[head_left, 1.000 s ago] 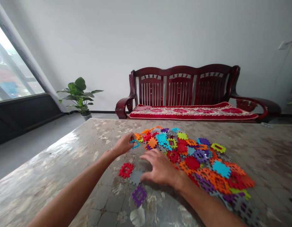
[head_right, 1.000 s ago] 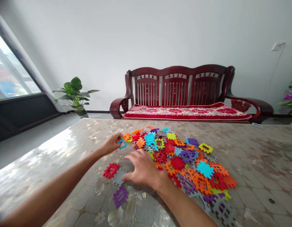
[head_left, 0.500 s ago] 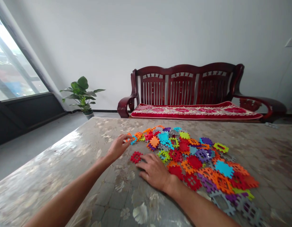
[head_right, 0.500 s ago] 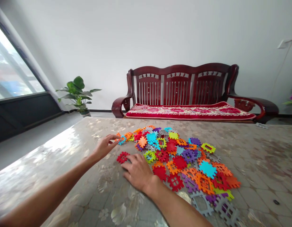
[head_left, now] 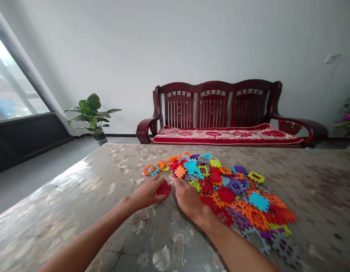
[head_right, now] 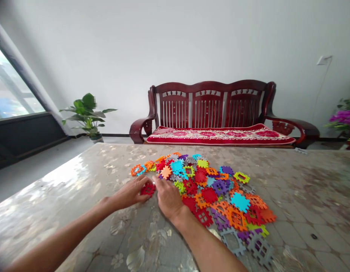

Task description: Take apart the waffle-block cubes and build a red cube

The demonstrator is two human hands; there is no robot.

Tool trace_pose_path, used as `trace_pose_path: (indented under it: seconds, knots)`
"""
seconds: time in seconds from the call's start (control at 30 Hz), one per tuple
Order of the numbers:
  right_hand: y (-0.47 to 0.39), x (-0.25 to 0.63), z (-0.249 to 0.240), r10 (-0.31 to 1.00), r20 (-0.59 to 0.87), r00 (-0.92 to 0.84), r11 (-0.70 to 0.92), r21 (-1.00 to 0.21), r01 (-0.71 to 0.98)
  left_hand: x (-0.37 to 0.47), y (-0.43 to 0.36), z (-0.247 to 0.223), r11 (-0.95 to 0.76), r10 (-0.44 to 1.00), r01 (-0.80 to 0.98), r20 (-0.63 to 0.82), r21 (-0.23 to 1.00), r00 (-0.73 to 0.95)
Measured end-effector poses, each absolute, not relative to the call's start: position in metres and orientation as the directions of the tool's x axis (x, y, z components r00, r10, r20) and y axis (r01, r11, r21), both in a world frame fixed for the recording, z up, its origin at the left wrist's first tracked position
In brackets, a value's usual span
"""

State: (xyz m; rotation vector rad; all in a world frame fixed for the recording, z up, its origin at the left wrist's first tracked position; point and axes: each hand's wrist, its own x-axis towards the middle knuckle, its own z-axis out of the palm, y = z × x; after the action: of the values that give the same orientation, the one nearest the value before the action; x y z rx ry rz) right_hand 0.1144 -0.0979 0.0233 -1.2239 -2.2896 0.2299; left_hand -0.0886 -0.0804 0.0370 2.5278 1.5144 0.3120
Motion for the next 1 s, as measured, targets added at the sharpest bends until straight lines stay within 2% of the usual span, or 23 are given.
trace_pose_path:
  seconds: [0.17,0.3,0.37,0.47,0.53,0.6,0.7,0.77,0.9,1.0]
  knots:
    - [-0.08,0.13,0.048,0.861,0.432,-0.267,0.476,-0.502,0.722,-0.087,-0.07,0.04,-0.411,0.908,0.859,0.226,0.305,0.354]
    - [-0.052,0.154,0.069,0.885,0.444,-0.143,0.406,-0.585,0.702,-0.077,-0.066,0.045,-0.379,0.882,0.878,0.401,0.294,0.247]
    - [-0.039,0.174,0.074,0.893,0.431,-0.128,0.391,-0.606,0.693,-0.063,-0.074,0.045,-0.451,0.843,0.854,0.439,0.261,0.311]
    - [-0.028,0.215,0.071,0.915,0.387,-0.114,0.357,-0.642,0.679,-0.034,-0.095,0.039,-0.604,0.787,0.746,0.359,0.281,0.502]
    - [-0.025,0.25,0.065,0.924,0.378,-0.054,0.294,-0.615,0.732,-0.012,-0.109,0.033,-0.67,0.743,0.677,0.269,0.306,0.613]
    - [-0.026,0.287,0.057,0.919,0.394,0.026,0.199,-0.519,0.831,0.008,-0.117,0.028,-0.695,0.715,0.646,0.206,0.314,0.668]
    - [-0.029,0.336,0.047,0.936,0.336,0.103,0.016,-0.334,0.943,0.031,-0.116,0.023,-0.707,0.706,0.659,0.192,0.257,0.682]
    - [-0.031,0.358,0.041,0.953,0.258,0.158,-0.091,-0.253,0.963,0.043,-0.11,0.022,-0.724,0.69,0.664,0.206,0.188,0.694]
    - [-0.035,0.369,0.032,0.992,0.096,0.079,-0.052,-0.256,0.965,0.067,-0.098,0.017,-0.779,0.617,0.625,0.252,0.057,0.745]
    - [-0.037,0.358,0.03,0.995,0.102,0.011,0.013,-0.24,0.971,0.086,-0.094,0.015,-0.807,0.566,0.591,0.295,0.004,0.77]
